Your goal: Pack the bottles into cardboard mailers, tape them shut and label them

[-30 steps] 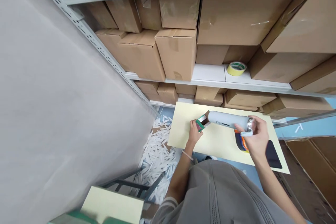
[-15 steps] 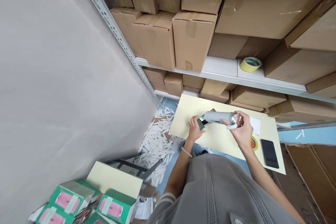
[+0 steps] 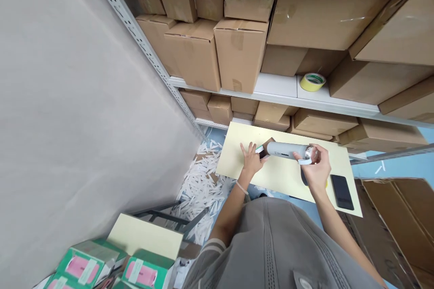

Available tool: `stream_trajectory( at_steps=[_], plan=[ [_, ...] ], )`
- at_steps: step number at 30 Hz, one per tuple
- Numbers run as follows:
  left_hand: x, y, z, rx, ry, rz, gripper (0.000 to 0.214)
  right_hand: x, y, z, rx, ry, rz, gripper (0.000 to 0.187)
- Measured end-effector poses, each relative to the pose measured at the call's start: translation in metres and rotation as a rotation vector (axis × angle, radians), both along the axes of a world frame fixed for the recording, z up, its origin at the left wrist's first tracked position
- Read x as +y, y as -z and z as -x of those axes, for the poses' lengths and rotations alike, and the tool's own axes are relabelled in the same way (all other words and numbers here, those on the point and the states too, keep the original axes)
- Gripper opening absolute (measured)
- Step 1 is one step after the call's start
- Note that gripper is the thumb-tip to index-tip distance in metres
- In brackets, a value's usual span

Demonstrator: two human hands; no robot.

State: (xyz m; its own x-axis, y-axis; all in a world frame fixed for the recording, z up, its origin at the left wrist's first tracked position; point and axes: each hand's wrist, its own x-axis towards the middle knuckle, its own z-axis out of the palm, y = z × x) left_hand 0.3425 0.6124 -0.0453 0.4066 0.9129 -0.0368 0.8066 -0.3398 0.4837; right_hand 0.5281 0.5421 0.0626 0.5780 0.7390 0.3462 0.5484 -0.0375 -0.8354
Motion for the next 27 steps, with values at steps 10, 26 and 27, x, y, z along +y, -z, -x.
stream_trajectory(
  at_steps=[10, 26, 27],
  plan=[
    [-0.005, -0.002, 0.01, -0.039, -0.036, -0.016, 0.018, 0.004, 0.014, -0.008, -0.036, 0.002, 0.036, 0.063],
    [-0.021, 0.006, 0.014, -0.157, -0.173, 0.128, 0.039, 0.004, 0.021, 0.003, -0.063, -0.021, 0.095, 0.065],
    [-0.021, 0.007, 0.014, -0.146, -0.172, 0.143, 0.033, 0.003, 0.022, 0.003, -0.065, -0.018, 0.101, 0.065]
  ],
)
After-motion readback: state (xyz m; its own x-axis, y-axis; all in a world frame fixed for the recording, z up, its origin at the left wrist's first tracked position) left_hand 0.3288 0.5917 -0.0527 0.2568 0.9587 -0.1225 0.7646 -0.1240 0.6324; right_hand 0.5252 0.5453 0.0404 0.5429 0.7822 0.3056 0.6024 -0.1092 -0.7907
